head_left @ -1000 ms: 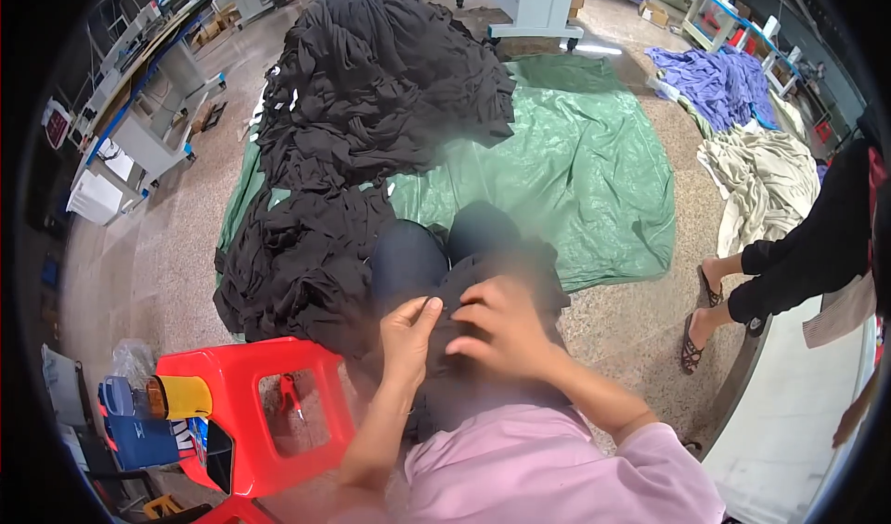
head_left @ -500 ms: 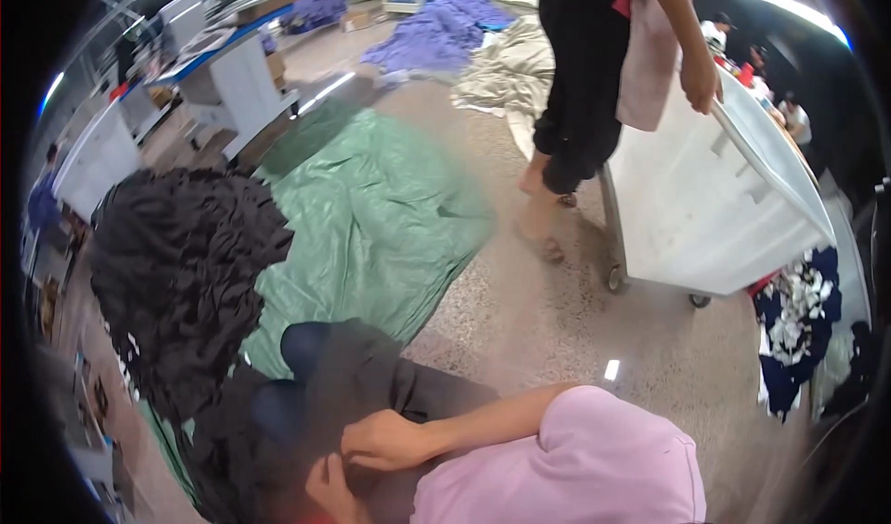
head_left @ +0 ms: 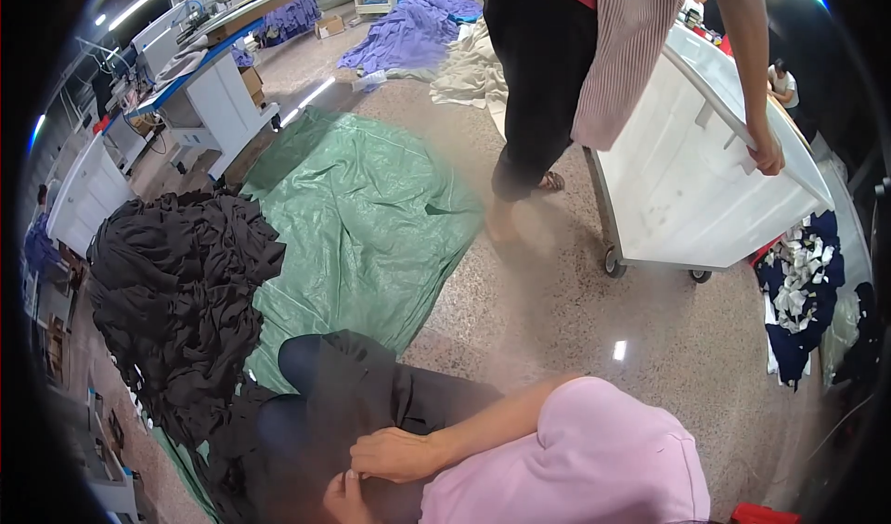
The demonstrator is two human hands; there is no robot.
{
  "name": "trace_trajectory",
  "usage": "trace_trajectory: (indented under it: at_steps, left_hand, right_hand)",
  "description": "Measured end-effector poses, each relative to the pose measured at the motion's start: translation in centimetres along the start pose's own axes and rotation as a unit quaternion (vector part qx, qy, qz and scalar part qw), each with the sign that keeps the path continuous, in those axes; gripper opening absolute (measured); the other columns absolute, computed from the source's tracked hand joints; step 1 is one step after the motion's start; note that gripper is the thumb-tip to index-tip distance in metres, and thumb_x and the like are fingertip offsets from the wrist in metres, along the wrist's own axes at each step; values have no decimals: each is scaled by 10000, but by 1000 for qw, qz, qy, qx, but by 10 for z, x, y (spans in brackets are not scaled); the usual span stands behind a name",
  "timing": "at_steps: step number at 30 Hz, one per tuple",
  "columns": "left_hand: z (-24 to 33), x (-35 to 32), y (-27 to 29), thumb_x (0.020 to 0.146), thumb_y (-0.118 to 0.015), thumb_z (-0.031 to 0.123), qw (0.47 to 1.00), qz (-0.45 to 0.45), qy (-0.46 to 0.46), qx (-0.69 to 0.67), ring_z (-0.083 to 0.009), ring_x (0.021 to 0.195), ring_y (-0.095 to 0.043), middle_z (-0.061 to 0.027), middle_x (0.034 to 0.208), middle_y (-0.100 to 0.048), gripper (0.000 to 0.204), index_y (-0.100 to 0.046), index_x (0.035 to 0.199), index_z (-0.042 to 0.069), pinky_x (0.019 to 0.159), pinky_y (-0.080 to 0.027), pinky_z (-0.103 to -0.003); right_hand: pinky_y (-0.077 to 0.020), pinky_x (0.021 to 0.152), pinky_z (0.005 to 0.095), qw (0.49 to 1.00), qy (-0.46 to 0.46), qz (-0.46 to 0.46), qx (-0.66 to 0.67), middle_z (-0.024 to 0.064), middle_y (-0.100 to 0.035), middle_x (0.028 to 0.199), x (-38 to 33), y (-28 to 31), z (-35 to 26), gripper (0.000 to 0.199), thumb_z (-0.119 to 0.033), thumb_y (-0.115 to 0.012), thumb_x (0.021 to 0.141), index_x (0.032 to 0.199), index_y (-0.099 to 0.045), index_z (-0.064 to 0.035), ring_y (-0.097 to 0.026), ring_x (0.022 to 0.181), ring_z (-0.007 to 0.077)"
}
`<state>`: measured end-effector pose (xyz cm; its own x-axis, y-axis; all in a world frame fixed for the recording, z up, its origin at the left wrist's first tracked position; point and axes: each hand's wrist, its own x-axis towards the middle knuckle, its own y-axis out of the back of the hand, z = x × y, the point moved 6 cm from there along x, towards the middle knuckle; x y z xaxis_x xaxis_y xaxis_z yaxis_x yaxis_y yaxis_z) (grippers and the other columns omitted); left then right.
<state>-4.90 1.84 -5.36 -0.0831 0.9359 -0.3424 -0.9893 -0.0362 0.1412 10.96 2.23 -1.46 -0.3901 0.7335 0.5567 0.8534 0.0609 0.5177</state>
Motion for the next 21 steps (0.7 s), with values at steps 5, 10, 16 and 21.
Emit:
trace_trajectory:
  at_steps: [5, 10, 16, 21]
  left_hand:
    - [-5, -8, -9, 898, -635, 92, 999, 11, -29, -31, -104, 702, -569, -36, 820, -654, 161, -668, 921, -64, 665, -475, -236]
    - [1, -22, -16, 928, -545, 37, 983, 17, -182, 27, -38, 668, -384, 31, 682, -444, 225, -476, 717, 1, 594, -314, -201]
    - [18, -31, -20, 826, -636, 12, 985, -18, -133, 111, -102, 730, -559, -52, 766, -607, 86, -638, 872, -60, 669, -454, -244]
    - [26, -32, -33, 820, -609, 4, 980, 8, -181, 88, -144, 702, -576, -97, 772, -617, 89, -634, 886, -51, 647, -449, -256]
  right_hand:
    - [-447, 626, 400, 999, -6, 2, 48, 101, -466, 845, -5, 4, 1, 185, -136, -638, 816, 863, -495, -30, -546, 788, 305]
    - [-465, 631, 402, 993, -30, -12, 113, 105, -484, 855, -6, 9, 4, 140, -106, -637, 823, 901, -543, -39, -563, 783, 309]
    - [-475, 640, 374, 983, -80, -26, 165, 125, -535, 817, -9, 12, 13, 104, -81, -642, 838, 914, -604, -20, -585, 747, 306]
    - [-466, 616, 323, 963, -189, -23, 191, 109, -586, 770, -3, 28, 17, 59, -43, -671, 803, 848, -659, -8, -594, 692, 242]
